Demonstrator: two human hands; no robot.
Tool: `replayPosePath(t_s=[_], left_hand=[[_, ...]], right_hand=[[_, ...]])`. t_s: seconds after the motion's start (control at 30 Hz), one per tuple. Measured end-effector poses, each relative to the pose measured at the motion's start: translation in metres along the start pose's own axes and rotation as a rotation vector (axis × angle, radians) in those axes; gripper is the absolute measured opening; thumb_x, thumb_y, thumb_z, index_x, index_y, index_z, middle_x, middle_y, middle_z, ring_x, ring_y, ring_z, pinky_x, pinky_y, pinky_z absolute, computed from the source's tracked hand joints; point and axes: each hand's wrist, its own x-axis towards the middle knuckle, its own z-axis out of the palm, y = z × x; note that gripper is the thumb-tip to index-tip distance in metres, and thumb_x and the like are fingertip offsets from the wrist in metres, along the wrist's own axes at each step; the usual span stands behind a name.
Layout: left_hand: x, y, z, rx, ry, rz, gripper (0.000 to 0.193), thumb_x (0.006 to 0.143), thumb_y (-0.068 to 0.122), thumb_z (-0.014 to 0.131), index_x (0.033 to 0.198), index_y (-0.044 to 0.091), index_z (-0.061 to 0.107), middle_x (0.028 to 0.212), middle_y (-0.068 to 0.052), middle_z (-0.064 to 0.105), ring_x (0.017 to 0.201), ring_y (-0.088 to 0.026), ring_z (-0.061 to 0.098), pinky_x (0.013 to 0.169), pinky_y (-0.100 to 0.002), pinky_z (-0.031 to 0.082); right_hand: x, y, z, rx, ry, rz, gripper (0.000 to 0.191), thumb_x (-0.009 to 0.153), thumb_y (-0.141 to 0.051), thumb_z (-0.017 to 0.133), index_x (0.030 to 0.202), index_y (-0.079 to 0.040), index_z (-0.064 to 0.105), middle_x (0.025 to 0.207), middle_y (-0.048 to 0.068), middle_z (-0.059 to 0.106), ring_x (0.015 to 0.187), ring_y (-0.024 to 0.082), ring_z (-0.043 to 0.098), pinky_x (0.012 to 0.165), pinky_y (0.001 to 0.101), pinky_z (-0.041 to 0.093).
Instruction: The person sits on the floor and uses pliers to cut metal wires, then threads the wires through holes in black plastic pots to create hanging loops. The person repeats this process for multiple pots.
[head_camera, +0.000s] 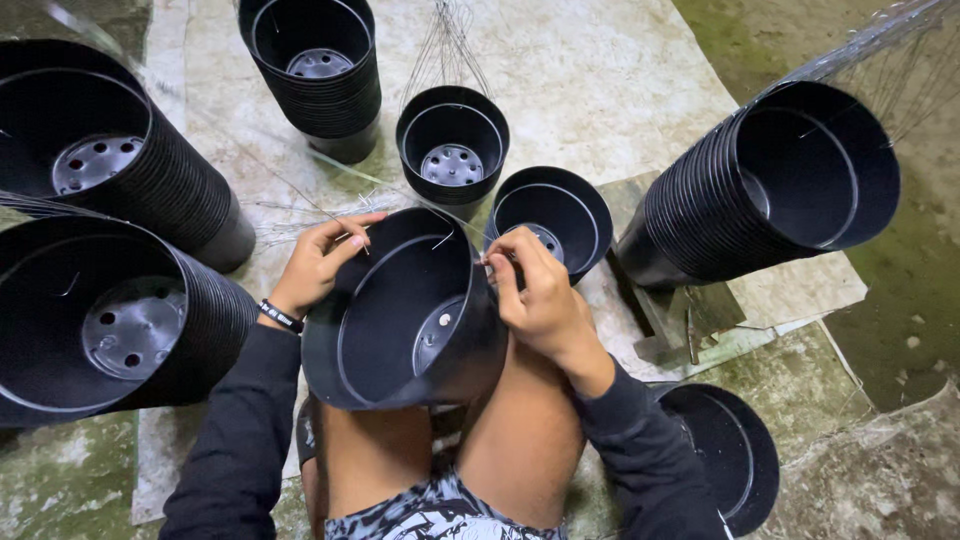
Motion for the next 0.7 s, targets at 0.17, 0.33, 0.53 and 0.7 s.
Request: replayPosePath(t_s=[0.17, 0.33, 0.53, 0.7], left_hand=[[0.007, -0.013, 0.005, 0.001, 0.010, 0.011, 0.012, 0.102, 0.012, 0.059, 0.096, 0.002, 0.063, 0.141, -0.016, 0.067, 0.114, -0.014, 0.061, 0.104, -0.030, 0.046], [0.010, -0.018, 0.007, -0.006, 0.007, -0.009, 0.012, 0.101, 0.012, 0.059, 0.095, 0.002, 0.064, 0.141, -0.017, 0.066, 0.120, -0.017, 0.062, 0.106, -0.031, 0.046], [0.011, -0.020, 0.008, -0.003, 0.012, 0.003, 0.012, 0.101, 0.011, 0.059, 0.096, 0.002, 0.064, 0.141, -0.017, 0.066, 0.122, -0.018, 0.062, 0.108, -0.031, 0.045], [0.010, -0.021, 0.006, -0.010, 0.017, -0.016, 0.011, 0.101, 0.011, 0.060, 0.096, 0.002, 0.064, 0.140, -0.017, 0.067, 0.117, -0.016, 0.062, 0.105, -0.031, 0.046]], right_hand=[[-0.001, 0.009, 0.003, 0.058, 0.039, -0.006, 0.004, 0.101, 0.006, 0.058, 0.102, 0.002, 0.058, 0.092, 0.012, 0.063, 0.073, 0.018, 0.067, 0.067, 0.0280, 0.055], [-0.003, 0.015, 0.005, 0.087, 0.053, 0.015, 0.005, 0.100, 0.007, 0.059, 0.102, 0.002, 0.058, 0.092, 0.011, 0.063, 0.072, 0.017, 0.067, 0.065, 0.0271, 0.055], [-0.002, 0.013, 0.007, 0.048, 0.054, 0.003, 0.006, 0.099, 0.008, 0.059, 0.100, 0.002, 0.059, 0.089, 0.011, 0.061, 0.071, 0.017, 0.066, 0.065, 0.0284, 0.053], [-0.001, 0.009, 0.006, 0.035, 0.039, 0.007, 0.006, 0.099, 0.008, 0.060, 0.100, 0.002, 0.059, 0.088, 0.012, 0.060, 0.070, 0.019, 0.065, 0.064, 0.0297, 0.052]])
